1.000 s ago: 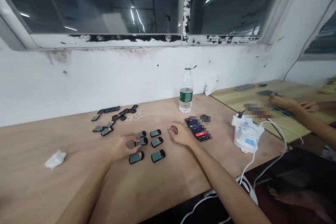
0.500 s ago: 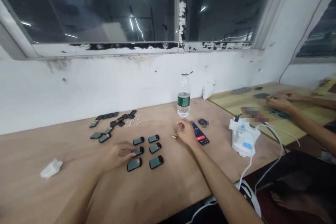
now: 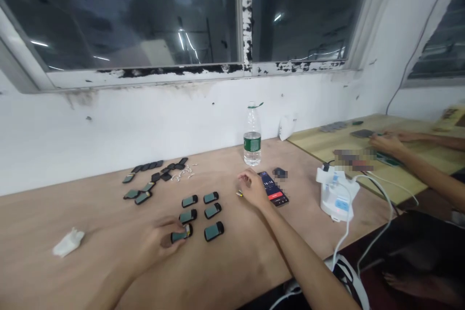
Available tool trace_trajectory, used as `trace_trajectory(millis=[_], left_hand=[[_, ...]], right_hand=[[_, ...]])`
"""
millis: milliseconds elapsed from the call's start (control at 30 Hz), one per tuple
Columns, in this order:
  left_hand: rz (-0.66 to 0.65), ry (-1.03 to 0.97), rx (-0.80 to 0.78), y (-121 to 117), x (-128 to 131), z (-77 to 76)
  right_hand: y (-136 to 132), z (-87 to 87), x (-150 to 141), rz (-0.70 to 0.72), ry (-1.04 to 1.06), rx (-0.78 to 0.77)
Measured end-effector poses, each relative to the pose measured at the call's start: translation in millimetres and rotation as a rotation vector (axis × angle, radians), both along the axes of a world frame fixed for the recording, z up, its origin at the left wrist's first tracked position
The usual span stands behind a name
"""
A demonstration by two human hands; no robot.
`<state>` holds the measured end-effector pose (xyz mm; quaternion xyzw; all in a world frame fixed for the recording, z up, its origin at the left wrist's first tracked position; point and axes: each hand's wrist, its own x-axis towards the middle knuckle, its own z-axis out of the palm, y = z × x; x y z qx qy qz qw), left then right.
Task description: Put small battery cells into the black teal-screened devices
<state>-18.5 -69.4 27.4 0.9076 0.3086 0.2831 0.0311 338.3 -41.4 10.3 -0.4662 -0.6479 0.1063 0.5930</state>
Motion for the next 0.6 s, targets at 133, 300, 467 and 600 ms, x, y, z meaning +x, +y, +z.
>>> trace_trajectory(millis=[133,300,467,600], left_hand=[[-0.003,-0.089,0.055,6.1,24.2,23.4],[-0.093,-0.099,0.231,16.8,63.7,14.3],[-0.116,-0.098,0.231,13.0,76.5,-7.1],[-0.045,-0.077,0.218,6.4,72.0,-12.9]], right_hand=[[-18.8,9.8,-17.1,0.331,-0.042,-0.128],[-36.4,8.3,-42.0,0.668,-0.015,-0.247],[-33.2,-2.8,-50.0,0.625,-0.017,-0.279],[-30.7,-5.4,-50.1,0.612,-0.005,-0.278]])
